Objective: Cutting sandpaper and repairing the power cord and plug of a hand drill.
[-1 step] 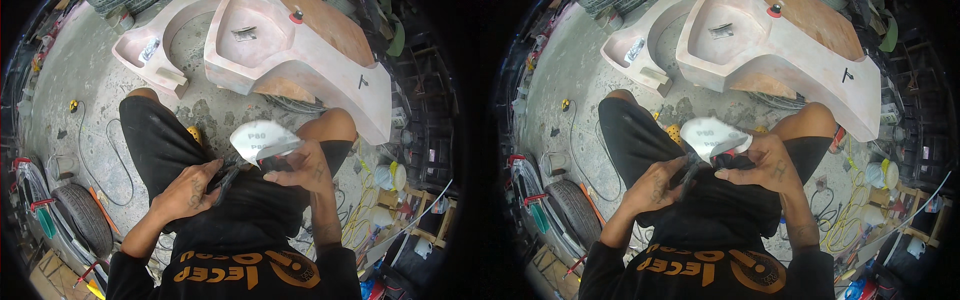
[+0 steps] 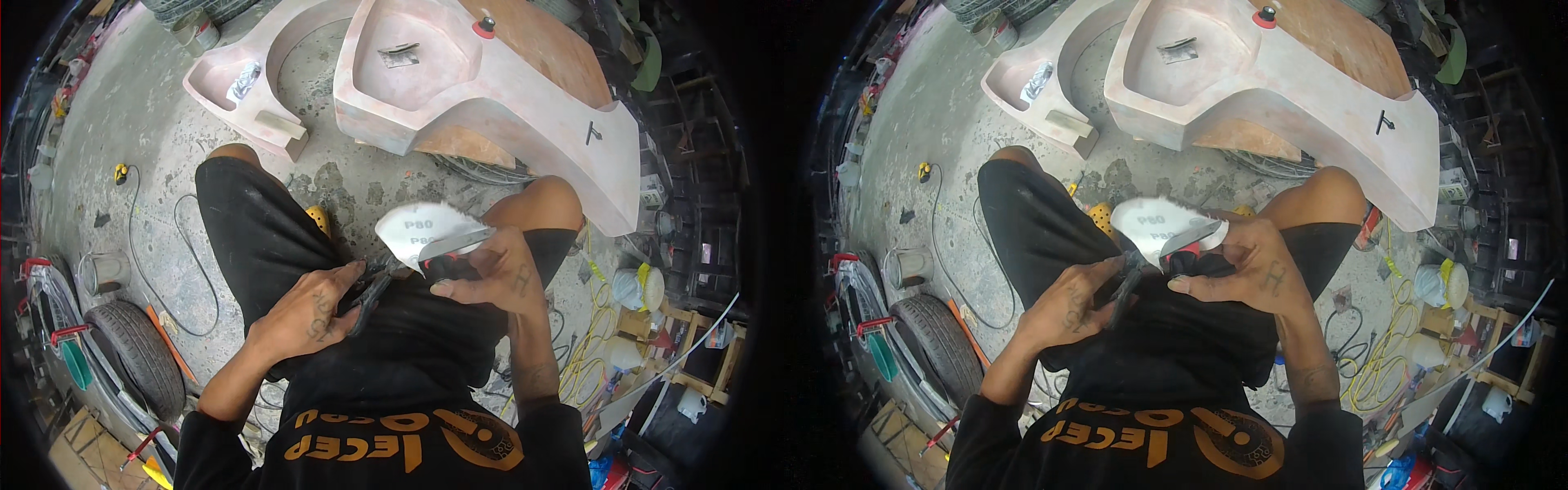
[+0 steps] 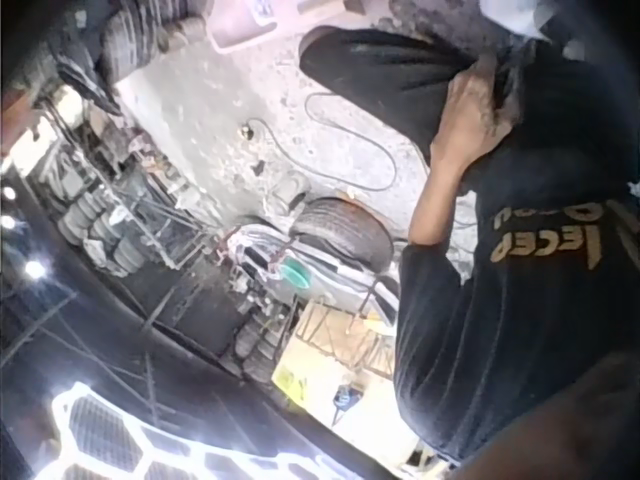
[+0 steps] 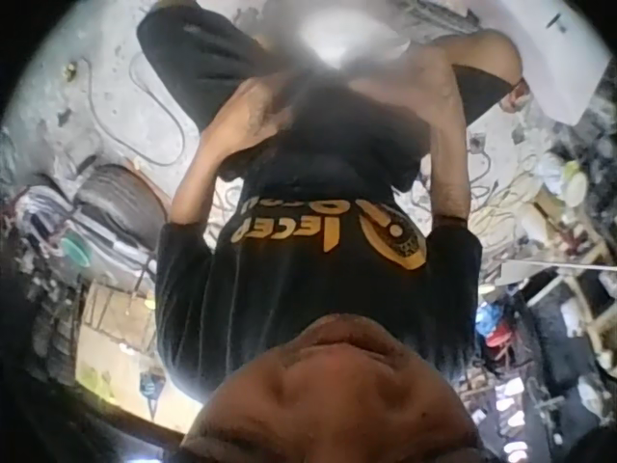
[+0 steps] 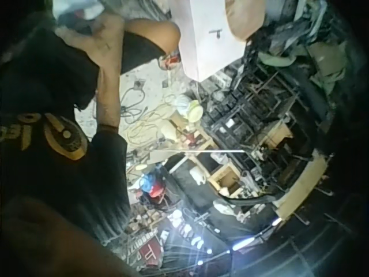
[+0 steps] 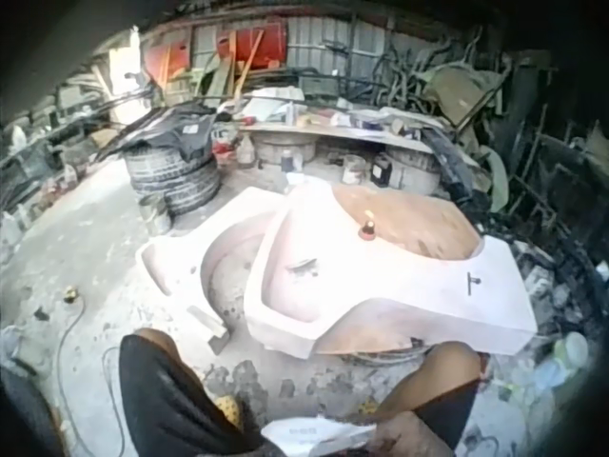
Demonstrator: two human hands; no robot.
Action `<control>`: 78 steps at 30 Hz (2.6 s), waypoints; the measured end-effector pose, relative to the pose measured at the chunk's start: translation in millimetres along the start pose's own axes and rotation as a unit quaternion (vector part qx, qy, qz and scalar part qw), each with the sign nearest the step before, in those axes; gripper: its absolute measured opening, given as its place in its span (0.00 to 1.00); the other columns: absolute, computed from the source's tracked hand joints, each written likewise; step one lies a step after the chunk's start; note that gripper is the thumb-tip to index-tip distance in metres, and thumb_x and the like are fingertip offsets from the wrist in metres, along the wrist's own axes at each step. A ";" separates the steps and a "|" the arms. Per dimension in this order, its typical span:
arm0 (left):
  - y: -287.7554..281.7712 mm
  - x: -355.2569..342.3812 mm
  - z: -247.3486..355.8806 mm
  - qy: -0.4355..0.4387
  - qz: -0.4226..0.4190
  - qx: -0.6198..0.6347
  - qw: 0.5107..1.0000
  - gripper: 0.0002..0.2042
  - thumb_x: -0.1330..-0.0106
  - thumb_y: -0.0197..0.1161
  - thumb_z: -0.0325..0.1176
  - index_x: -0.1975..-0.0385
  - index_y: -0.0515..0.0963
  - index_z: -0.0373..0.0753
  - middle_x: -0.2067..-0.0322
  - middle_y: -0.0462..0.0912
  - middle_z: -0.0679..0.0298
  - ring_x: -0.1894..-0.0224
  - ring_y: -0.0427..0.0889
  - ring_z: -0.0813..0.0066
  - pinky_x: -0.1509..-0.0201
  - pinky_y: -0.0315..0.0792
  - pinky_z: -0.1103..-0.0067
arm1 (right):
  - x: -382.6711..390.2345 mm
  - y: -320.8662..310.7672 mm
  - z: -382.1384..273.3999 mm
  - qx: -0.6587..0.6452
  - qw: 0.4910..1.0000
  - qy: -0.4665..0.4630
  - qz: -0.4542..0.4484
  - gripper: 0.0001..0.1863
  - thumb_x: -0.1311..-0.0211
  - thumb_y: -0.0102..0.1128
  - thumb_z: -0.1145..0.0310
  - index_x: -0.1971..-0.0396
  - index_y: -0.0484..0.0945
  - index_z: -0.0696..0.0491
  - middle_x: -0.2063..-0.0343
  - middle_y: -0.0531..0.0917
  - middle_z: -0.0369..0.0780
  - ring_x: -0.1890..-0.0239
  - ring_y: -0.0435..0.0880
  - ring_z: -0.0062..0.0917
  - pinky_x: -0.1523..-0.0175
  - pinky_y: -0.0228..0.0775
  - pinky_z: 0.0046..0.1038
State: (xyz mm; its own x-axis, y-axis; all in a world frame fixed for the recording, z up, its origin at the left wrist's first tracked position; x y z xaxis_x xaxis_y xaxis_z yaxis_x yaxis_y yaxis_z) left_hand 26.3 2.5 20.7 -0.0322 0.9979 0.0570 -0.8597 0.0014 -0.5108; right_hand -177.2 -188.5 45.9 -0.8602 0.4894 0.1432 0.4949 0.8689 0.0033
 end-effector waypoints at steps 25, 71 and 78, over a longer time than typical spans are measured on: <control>10.4 -2.7 21.7 -0.090 -0.025 0.076 0.993 0.25 0.37 0.69 0.26 0.42 0.72 0.23 0.74 0.83 0.50 0.81 0.83 0.69 0.78 0.73 0.77 | 2.5 26.3 10.7 -0.190 0.970 -0.149 0.026 0.27 0.45 0.72 0.85 0.42 0.77 0.71 0.46 0.82 0.48 0.45 0.83 0.30 0.37 0.76 0.35; 14.0 -9.2 30.7 -0.109 0.017 0.126 0.986 0.27 0.38 0.71 0.26 0.42 0.70 0.23 0.68 0.85 0.47 0.77 0.85 0.69 0.77 0.74 0.77 | 3.3 44.1 16.6 -0.259 0.958 -0.100 0.074 0.18 0.38 0.66 0.81 0.48 0.79 0.70 0.53 0.81 0.44 0.47 0.81 0.25 0.39 0.72 0.29; 14.0 -8.2 22.8 -0.065 0.034 0.106 0.992 0.22 0.39 0.72 0.27 0.47 0.73 0.26 0.79 0.80 0.54 0.83 0.80 0.71 0.80 0.71 0.78 | 6.3 39.7 17.2 -0.199 0.970 -0.113 0.078 0.19 0.41 0.68 0.82 0.49 0.80 0.70 0.58 0.79 0.39 0.51 0.79 0.22 0.42 0.69 0.26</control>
State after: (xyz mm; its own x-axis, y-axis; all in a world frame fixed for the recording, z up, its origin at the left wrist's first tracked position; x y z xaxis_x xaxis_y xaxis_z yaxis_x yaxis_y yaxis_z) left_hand 3.0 -7.1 32.7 -0.1467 0.9783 0.1461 -0.9406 -0.0923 -0.3268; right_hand -165.1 -149.7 29.9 -0.7535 0.6557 -0.0482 0.5908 0.7074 0.3879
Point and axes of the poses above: each hand's wrist, its own x-axis away from the middle knuckle, its own y-axis out of the palm, z = x × y, the point moved 1 cm from there along -x, towards the middle knuckle
